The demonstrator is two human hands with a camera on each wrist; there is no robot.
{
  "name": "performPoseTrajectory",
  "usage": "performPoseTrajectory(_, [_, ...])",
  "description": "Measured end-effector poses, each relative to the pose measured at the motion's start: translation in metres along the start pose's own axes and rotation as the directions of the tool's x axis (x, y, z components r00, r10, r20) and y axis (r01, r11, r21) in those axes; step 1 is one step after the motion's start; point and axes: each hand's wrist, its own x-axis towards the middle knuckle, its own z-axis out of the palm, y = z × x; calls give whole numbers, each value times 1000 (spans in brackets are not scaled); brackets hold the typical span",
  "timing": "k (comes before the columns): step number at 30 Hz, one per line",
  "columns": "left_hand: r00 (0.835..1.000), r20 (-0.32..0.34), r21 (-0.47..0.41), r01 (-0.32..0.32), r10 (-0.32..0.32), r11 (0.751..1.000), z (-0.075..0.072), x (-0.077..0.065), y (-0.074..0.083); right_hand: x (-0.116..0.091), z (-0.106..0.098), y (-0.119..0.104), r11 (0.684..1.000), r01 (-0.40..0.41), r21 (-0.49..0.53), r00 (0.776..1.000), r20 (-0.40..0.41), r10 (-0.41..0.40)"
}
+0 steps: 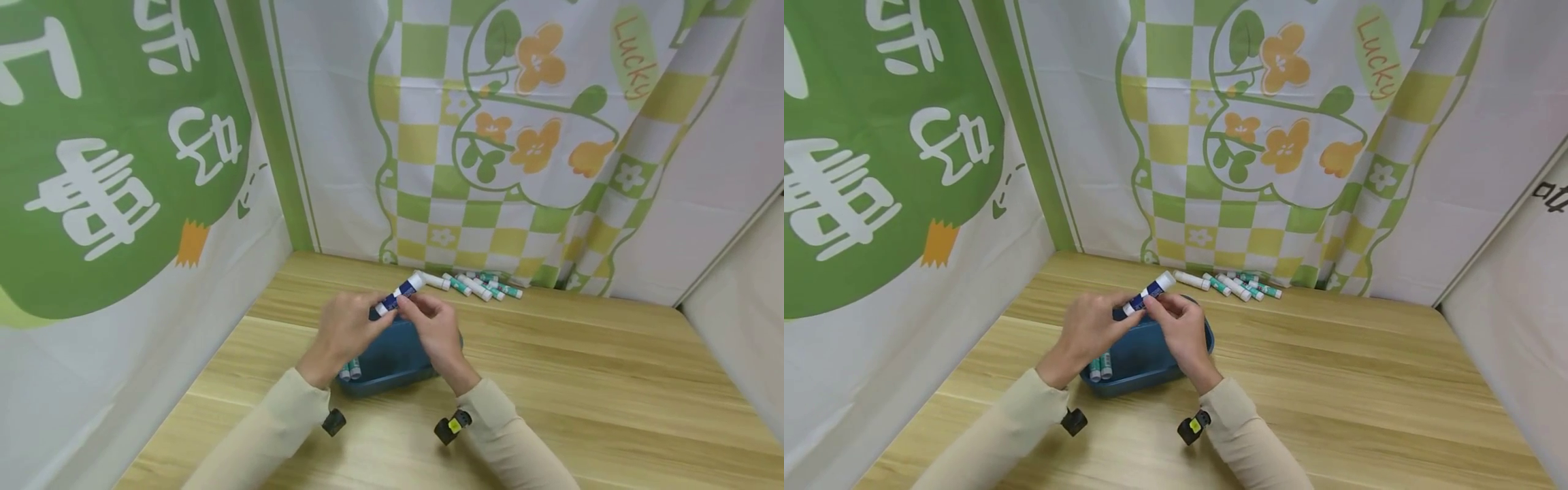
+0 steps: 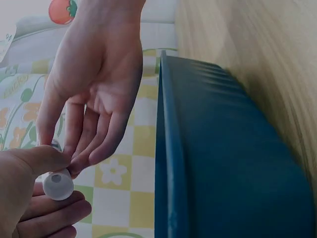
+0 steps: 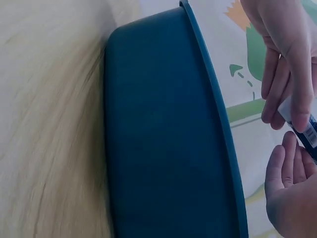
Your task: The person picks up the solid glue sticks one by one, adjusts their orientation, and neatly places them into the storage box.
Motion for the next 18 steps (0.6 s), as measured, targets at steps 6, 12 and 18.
performPoseTrajectory(6, [997, 60, -40, 45, -42, 998, 1, -3, -3, 4, 2, -5, 994, -51, -95, 998, 24, 53])
performPoseTrajectory(12, [969, 226, -51, 116, -102, 992, -7, -9, -12, 16, -2, -14, 939, -82, -334, 983, 129, 132])
performPoseTrajectory(18, [914, 373, 27, 162, -160, 986, -21, -28, -25, 21, -3, -16, 835, -121, -537, 939, 211, 272])
